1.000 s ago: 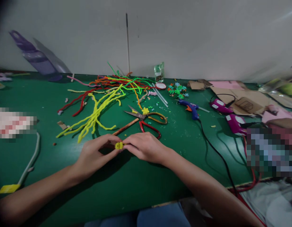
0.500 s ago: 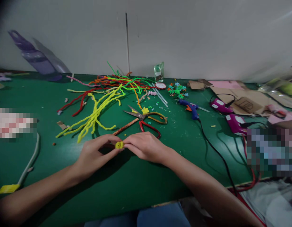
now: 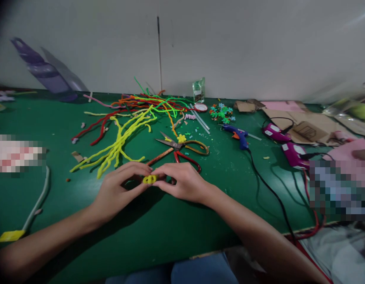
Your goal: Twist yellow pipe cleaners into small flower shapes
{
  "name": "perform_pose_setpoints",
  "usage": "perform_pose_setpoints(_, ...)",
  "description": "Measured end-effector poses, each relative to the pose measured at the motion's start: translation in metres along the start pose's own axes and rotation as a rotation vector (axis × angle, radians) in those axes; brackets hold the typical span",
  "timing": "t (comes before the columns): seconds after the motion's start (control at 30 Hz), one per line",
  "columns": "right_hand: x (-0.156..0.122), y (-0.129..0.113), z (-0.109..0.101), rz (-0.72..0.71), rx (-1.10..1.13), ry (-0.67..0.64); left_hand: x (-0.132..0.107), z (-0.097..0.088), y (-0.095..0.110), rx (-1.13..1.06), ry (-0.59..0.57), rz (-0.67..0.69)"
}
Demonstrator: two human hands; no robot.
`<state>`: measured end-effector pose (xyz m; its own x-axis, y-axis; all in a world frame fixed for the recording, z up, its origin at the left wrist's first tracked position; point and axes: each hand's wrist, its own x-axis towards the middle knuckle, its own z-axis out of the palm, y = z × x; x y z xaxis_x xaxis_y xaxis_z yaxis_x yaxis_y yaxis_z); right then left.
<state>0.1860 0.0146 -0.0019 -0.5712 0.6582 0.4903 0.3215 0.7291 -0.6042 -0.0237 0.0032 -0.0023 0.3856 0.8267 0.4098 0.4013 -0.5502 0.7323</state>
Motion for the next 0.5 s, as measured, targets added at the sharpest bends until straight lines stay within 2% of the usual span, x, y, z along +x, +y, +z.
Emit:
perform_pose_setpoints(0.3,0.0002,0.0004,0.0014,0.003,0.001,-0.022,-0.0022,-0.0002,0.0034,0.040,-0.074,-0.112)
perform_pose_setpoints(0.5,0.0020,-0.0018,0.0003,0.098,0.039,-0.013,-0.0003,0.0003,0.0035,0.016,-0.077,-0.122)
